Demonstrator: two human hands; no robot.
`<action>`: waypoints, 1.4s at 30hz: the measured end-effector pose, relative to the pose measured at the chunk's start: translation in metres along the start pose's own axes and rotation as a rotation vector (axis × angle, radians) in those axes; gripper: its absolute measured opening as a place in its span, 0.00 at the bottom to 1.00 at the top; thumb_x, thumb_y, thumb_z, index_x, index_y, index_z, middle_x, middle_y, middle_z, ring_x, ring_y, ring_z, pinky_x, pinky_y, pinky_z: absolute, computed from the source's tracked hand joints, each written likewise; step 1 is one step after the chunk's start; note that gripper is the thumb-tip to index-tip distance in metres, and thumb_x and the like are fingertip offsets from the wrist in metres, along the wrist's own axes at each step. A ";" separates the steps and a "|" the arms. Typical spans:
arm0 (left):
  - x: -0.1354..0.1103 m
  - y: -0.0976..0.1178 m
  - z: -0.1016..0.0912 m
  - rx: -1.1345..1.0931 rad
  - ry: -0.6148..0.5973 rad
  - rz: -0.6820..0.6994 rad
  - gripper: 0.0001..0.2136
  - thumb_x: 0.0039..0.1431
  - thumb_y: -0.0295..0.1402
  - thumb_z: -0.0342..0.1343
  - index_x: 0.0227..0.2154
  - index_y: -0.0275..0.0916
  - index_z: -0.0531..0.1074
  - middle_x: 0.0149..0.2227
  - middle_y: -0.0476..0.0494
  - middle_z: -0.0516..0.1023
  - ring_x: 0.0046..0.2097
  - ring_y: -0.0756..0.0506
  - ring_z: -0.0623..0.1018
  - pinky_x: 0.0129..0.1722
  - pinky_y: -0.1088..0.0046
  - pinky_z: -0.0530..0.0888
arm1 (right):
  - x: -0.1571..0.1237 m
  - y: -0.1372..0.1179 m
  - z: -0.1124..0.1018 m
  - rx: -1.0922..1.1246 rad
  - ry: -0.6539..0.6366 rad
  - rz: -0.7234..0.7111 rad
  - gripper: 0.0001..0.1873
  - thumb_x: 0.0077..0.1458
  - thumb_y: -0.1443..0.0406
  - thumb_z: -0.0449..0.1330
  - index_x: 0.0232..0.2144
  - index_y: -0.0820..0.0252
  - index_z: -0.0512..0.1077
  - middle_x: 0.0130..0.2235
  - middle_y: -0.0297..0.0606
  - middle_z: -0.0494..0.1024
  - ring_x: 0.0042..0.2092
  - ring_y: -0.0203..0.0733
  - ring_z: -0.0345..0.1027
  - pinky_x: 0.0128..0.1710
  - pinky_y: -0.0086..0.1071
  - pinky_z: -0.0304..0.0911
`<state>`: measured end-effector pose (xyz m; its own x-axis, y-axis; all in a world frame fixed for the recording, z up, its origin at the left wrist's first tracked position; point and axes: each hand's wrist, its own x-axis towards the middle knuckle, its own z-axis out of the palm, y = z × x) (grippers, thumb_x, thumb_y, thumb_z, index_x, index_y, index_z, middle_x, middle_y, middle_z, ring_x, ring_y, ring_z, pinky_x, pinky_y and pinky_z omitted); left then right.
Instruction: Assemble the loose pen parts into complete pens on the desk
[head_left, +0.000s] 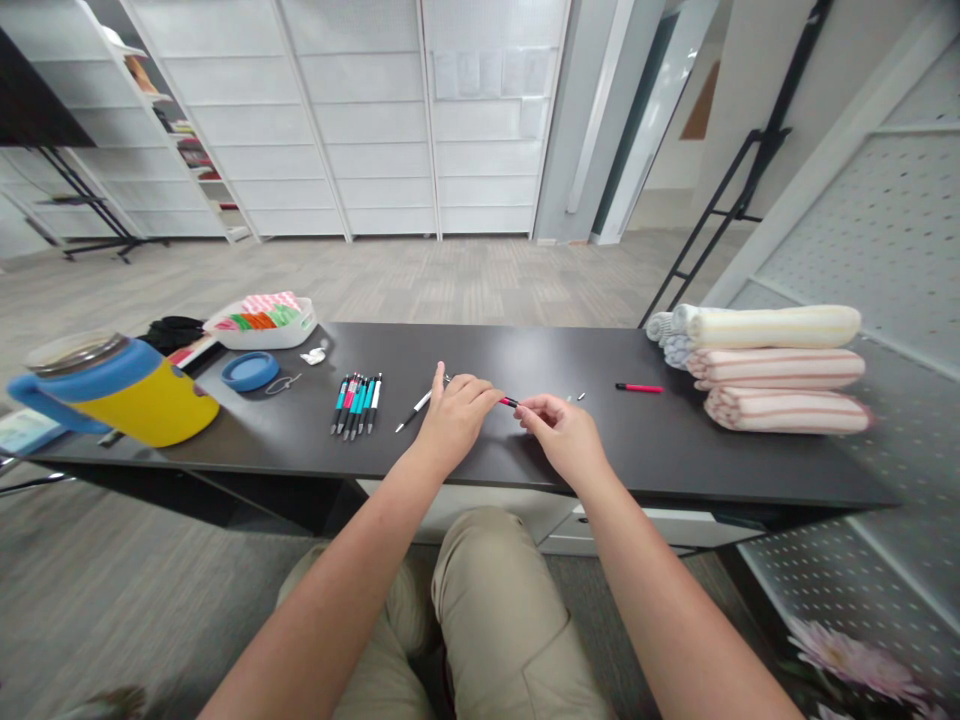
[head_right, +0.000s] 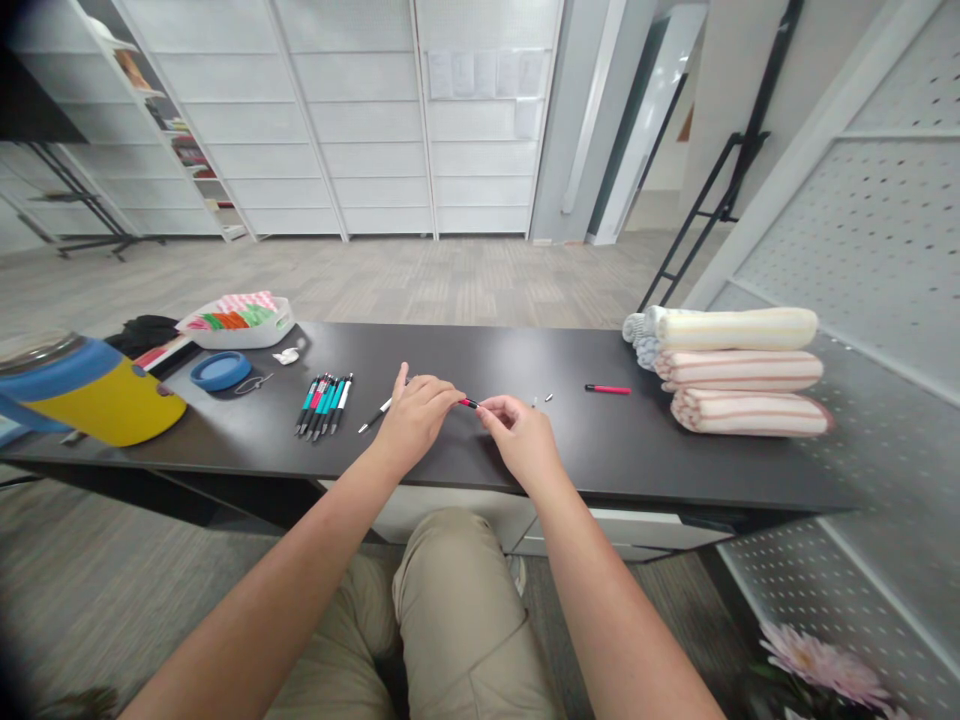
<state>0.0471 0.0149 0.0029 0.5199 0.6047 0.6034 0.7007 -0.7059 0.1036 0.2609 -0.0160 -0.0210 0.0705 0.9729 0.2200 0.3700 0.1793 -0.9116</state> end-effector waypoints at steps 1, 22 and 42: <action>0.000 0.000 0.000 0.001 0.004 0.002 0.11 0.72 0.31 0.52 0.50 0.47 0.77 0.49 0.45 0.82 0.55 0.43 0.76 0.74 0.40 0.43 | 0.000 -0.001 0.000 -0.021 -0.005 -0.005 0.17 0.61 0.49 0.63 0.38 0.54 0.80 0.35 0.39 0.85 0.37 0.47 0.79 0.38 0.38 0.71; -0.001 -0.002 0.002 -0.034 0.021 0.003 0.12 0.73 0.31 0.51 0.51 0.48 0.78 0.49 0.44 0.83 0.54 0.43 0.76 0.74 0.42 0.44 | -0.003 -0.007 0.000 -0.009 0.003 -0.040 0.11 0.61 0.55 0.61 0.39 0.54 0.78 0.37 0.39 0.85 0.37 0.44 0.79 0.40 0.37 0.71; -0.003 -0.001 -0.002 0.053 0.062 0.167 0.12 0.70 0.29 0.56 0.50 0.51 0.79 0.54 0.46 0.82 0.62 0.39 0.74 0.73 0.32 0.38 | 0.002 -0.006 0.006 -0.171 -0.061 -0.053 0.08 0.60 0.58 0.65 0.40 0.53 0.79 0.38 0.37 0.86 0.39 0.45 0.81 0.42 0.37 0.72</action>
<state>0.0441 0.0126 0.0021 0.6015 0.4552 0.6565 0.6323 -0.7735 -0.0430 0.2539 -0.0140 -0.0173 -0.0081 0.9707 0.2402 0.5244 0.2086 -0.8255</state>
